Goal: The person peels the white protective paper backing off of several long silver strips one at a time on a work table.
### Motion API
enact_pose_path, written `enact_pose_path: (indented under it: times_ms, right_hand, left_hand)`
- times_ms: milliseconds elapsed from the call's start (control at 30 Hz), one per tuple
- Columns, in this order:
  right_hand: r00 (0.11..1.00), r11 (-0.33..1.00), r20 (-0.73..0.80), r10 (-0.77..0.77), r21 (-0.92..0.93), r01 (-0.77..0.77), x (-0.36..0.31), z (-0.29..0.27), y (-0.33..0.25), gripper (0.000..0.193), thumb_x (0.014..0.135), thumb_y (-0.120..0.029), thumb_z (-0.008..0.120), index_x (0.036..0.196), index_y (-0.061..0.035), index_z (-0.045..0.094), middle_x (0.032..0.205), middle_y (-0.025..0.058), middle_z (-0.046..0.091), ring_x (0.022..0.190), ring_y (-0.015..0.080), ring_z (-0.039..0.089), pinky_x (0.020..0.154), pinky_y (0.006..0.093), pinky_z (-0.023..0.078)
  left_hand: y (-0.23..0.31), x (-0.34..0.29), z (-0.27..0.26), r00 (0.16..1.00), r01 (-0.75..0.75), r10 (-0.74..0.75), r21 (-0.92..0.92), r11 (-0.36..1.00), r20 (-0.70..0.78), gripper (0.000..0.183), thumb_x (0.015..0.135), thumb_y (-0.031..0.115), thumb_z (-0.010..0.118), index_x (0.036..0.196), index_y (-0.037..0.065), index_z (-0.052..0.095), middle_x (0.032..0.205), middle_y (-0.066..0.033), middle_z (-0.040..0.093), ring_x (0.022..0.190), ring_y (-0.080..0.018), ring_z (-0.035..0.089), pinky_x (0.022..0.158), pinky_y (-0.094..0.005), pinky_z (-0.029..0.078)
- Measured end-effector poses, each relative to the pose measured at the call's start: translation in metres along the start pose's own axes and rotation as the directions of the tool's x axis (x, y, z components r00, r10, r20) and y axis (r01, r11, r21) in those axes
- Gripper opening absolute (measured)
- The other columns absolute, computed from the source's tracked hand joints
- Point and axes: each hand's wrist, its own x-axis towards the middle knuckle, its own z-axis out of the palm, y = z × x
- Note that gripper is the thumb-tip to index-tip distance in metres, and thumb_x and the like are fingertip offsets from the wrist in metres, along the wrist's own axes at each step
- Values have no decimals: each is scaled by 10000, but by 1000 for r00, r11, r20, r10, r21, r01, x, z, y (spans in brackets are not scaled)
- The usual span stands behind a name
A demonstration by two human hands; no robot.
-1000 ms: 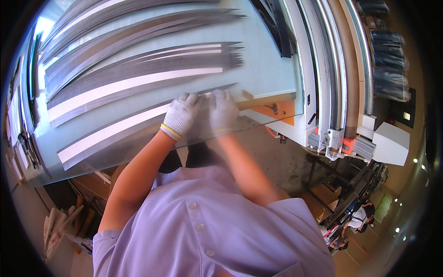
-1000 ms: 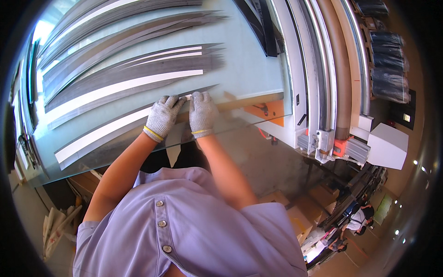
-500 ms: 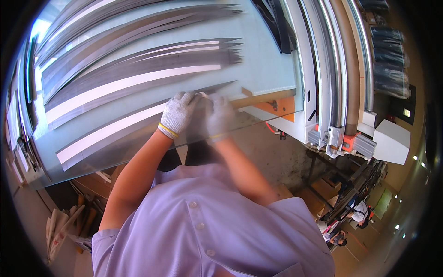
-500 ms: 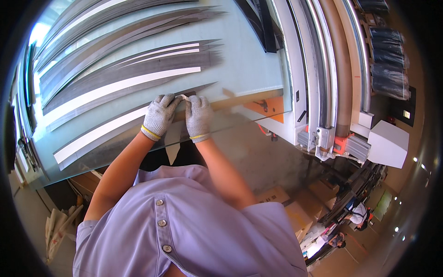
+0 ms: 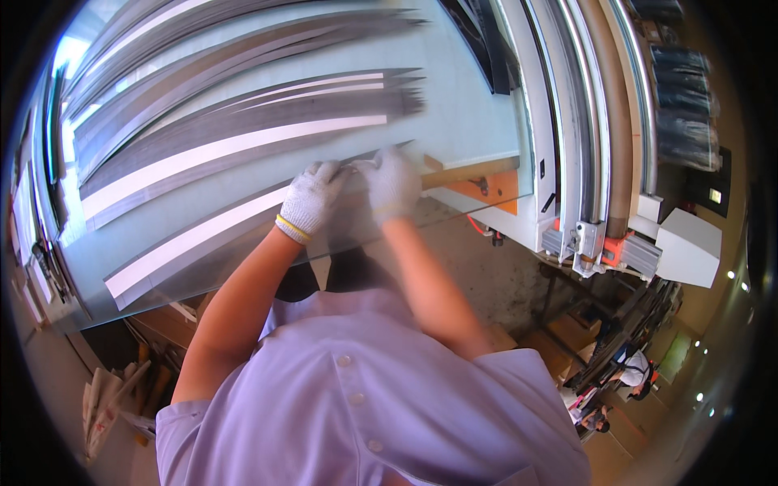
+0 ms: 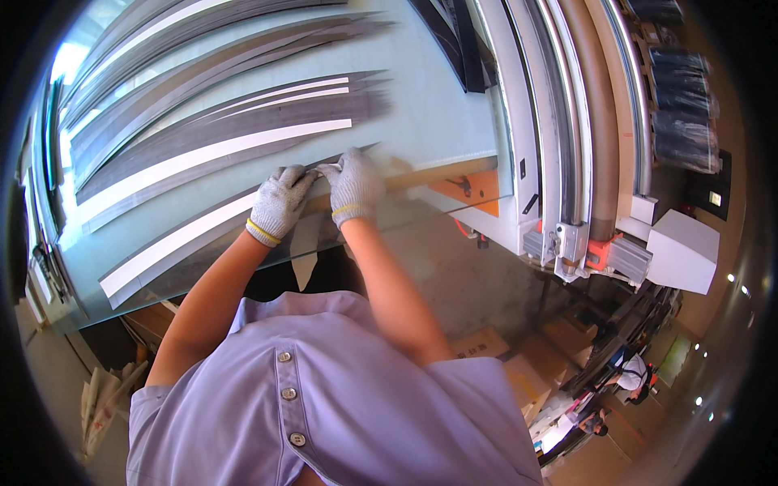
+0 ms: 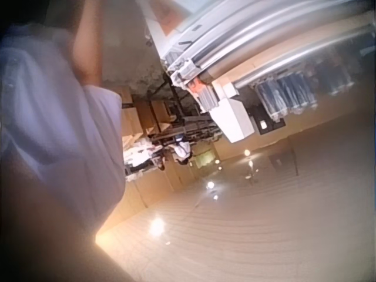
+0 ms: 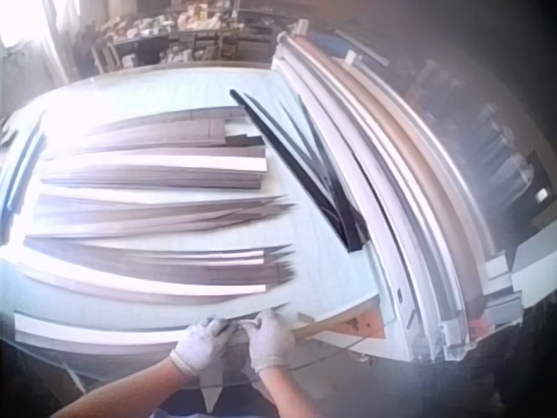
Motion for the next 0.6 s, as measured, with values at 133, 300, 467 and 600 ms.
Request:
enact_pose_path:
  times_ms: [133, 300, 467, 600]
  right_hand:
    - [986, 995, 145, 82, -73, -72, 11, -11, -6, 305, 852, -339, 789, 914, -73, 654, 960, 160, 720, 892, 385, 709, 744, 502, 553]
    - [985, 983, 137, 109, -165, -86, 14, -4, -5, 340, 873, -363, 766, 999, -64, 664, 991, 192, 731, 934, 395, 720, 791, 511, 566]
    - [984, 976, 153, 87, -213, -53, 9, -19, -21, 327, 926, -363, 705, 1035, -60, 647, 944, 235, 721, 953, 435, 698, 827, 545, 538]
    - [975, 975, 190, 119, -206, -79, 14, -14, -14, 334, 927, -356, 701, 1040, -49, 631, 975, 233, 721, 968, 427, 698, 827, 543, 542]
  left_hand:
    - [3, -3, -5, 1000, 20, -20, -30, 999, 10, 458, 824, 62, 671, 1280, 98, 670, 1172, -136, 616, 1039, -365, 599, 901, -469, 532]
    - [1, -5, -6, 999, 46, -47, -32, 998, -7, 414, 821, 53, 683, 1234, 87, 694, 1165, -139, 627, 1047, -369, 598, 909, -466, 530]
    - [1, -5, -7, 999, 26, -29, -71, 997, -31, 410, 815, 56, 687, 1225, 84, 697, 1155, -140, 627, 1046, -370, 600, 911, -467, 531]
    - [1, -6, -7, 999, 33, -34, -60, 998, -18, 416, 810, 55, 691, 1224, 86, 699, 1157, -143, 628, 1049, -367, 603, 913, -464, 534]
